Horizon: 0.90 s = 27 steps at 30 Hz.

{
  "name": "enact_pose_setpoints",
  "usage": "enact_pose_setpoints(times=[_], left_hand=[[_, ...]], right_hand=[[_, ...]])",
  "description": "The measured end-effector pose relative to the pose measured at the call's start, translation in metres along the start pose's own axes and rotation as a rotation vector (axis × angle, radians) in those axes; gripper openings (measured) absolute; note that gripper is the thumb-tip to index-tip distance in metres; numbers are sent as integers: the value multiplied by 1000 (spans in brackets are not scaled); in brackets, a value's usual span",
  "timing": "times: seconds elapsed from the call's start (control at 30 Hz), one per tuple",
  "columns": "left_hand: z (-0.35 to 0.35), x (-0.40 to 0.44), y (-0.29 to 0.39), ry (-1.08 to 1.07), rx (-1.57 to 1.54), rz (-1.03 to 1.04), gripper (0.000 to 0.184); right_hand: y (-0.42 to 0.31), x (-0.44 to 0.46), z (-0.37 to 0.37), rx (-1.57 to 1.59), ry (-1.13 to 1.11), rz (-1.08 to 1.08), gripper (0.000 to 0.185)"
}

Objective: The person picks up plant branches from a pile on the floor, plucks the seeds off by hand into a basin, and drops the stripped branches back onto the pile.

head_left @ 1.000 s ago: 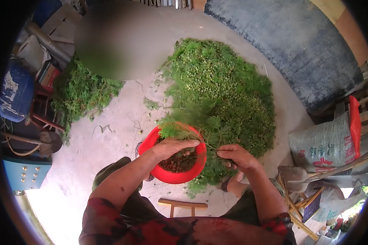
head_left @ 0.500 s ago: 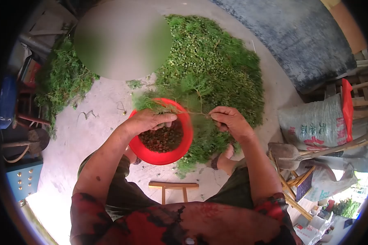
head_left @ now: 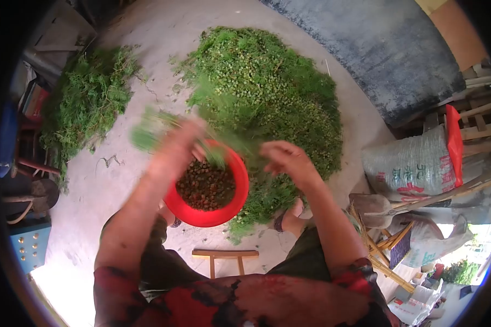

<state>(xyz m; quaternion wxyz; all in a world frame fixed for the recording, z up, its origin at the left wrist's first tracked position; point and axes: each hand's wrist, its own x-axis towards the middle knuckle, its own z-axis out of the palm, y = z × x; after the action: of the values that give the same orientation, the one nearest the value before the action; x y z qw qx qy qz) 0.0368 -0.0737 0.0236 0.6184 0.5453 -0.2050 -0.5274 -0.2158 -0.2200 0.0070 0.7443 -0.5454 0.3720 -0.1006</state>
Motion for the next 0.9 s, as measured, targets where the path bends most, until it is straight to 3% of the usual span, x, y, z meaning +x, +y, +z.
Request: enact_pose_setpoints(times=[0.07, 0.1, 0.17, 0.2, 0.27, 0.33, 0.4, 0.53, 0.63, 0.73, 0.83, 0.9], left_hand=[[-125, 35, 49, -15, -264, 616, 29], [-141, 29, 53, 58, -453, 540, 38], [-162, 15, 61, 202, -820, 397, 59], [-169, 7, 63, 284, -1002, 333, 69], [-114, 15, 33, 159, -616, 199, 66], [-48, 4, 38, 161, -407, 86, 48], [-26, 2, 37, 95, -378, 26, 45], [-24, 8, 34, 44, -313, -2, 39], [-29, 13, 26, 59, -313, -61, 34], [-27, 13, 23, 44, -260, -62, 28], [-21, 8, 24, 5, -227, -49, 23], [-23, 5, 19, -21, -212, -48, 22]], right_hand=[[40, 18, -54, 58, 340, 91, 33], [70, 20, -82, 74, 500, 154, 33], [147, 32, -147, -66, 332, 363, 32], [168, 37, -149, -87, 422, 404, 33], [206, 46, -140, -101, 525, 468, 37], [238, 59, -123, -78, 565, 511, 43], [254, 69, -98, -86, 601, 487, 48], [248, 91, -64, -212, 606, 612, 50], [268, 106, -77, -604, 540, 578, 46], [222, 98, -73, -448, 457, 614, 35], [188, 91, -95, -72, 467, 566, 27], [168, 75, -100, -341, 387, 620, 24]])
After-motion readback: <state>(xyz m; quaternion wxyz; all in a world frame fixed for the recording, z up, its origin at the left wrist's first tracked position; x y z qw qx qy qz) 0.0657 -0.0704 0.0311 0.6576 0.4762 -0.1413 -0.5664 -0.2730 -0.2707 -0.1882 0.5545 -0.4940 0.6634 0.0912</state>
